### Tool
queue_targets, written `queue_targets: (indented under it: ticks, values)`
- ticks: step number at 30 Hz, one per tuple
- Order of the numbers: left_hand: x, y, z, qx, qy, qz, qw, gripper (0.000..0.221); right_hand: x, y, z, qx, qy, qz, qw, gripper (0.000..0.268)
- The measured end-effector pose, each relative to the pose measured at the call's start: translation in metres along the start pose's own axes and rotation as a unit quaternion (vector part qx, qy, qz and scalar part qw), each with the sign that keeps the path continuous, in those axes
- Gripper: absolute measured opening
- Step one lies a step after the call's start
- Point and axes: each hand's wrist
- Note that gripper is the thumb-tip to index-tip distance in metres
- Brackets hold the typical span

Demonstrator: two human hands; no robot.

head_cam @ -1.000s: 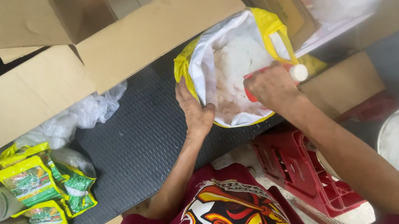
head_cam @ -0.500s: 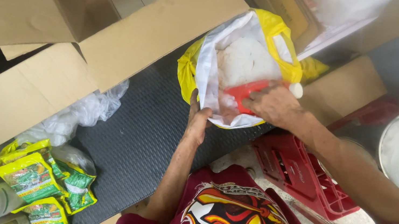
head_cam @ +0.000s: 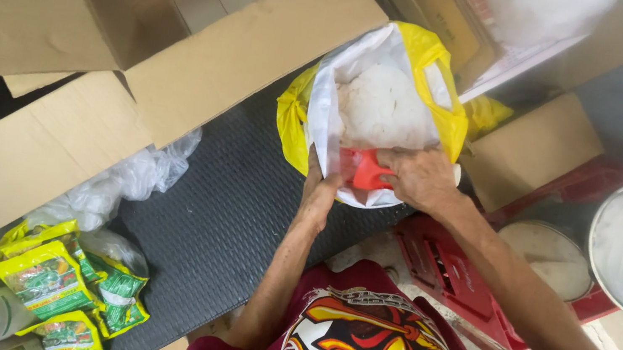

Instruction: Weighing a white powdery substance using a scoop and scale, and then packaging it into small plastic bags.

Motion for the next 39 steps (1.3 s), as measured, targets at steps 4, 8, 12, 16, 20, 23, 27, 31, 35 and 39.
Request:
queue_targets:
  ticks: [4,8,12,16,20,23,27,31,35,39]
  values:
    - [0.015,-0.009,0.003,-0.011,-0.023,0.020,0.999,0.092,0.002,-0.005,-0.004,-0.004,-0.051,-0.051,0.997,0.028]
    - [0.033,-0.020,0.012,0.006,-0.104,-0.046,0.994,0.087,0.006,0.002,-0.009,-0.016,-0.057,-0.059,0.996,0.029]
    - [0.018,-0.017,0.007,-0.053,-0.128,-0.112,0.984,0.074,0.009,0.014,-0.004,-0.084,-0.113,-0.083,0.987,0.035]
    - [-0.005,-0.020,0.012,-0.050,-0.073,-0.137,0.987,0.085,0.018,0.026,0.008,-0.114,-0.143,-0.117,0.976,0.036]
    - [-0.018,-0.026,0.012,-0.074,-0.082,-0.113,0.987,0.083,0.026,0.032,0.014,-0.124,-0.161,-0.186,0.961,0.031]
    - [-0.026,-0.021,0.004,-0.101,-0.122,-0.133,0.978,0.084,0.034,0.036,0.016,-0.155,-0.187,-0.237,0.941,0.030]
    - [-0.024,-0.017,0.000,-0.126,-0.183,-0.233,0.947,0.080,0.037,0.039,0.016,-0.205,-0.199,-0.279,0.917,0.029]
    - [-0.029,-0.012,-0.004,-0.146,-0.231,-0.307,0.912,0.074,0.041,0.045,0.019,-0.264,-0.238,-0.258,0.898,0.028]
    - [-0.055,0.005,-0.019,-0.167,-0.347,-0.281,0.879,0.073,0.044,0.049,0.029,-0.275,-0.277,-0.295,0.872,0.027]
    - [-0.044,-0.006,-0.006,-0.137,-0.344,-0.320,0.872,0.068,0.041,0.050,0.026,-0.294,-0.282,-0.307,0.860,0.024]
Point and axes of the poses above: each hand's wrist, its own y-axis away from the middle knuckle, its own z-axis out of the back of the hand, x = y × z, and after that the axes turned 6 degrees about x, right-handed
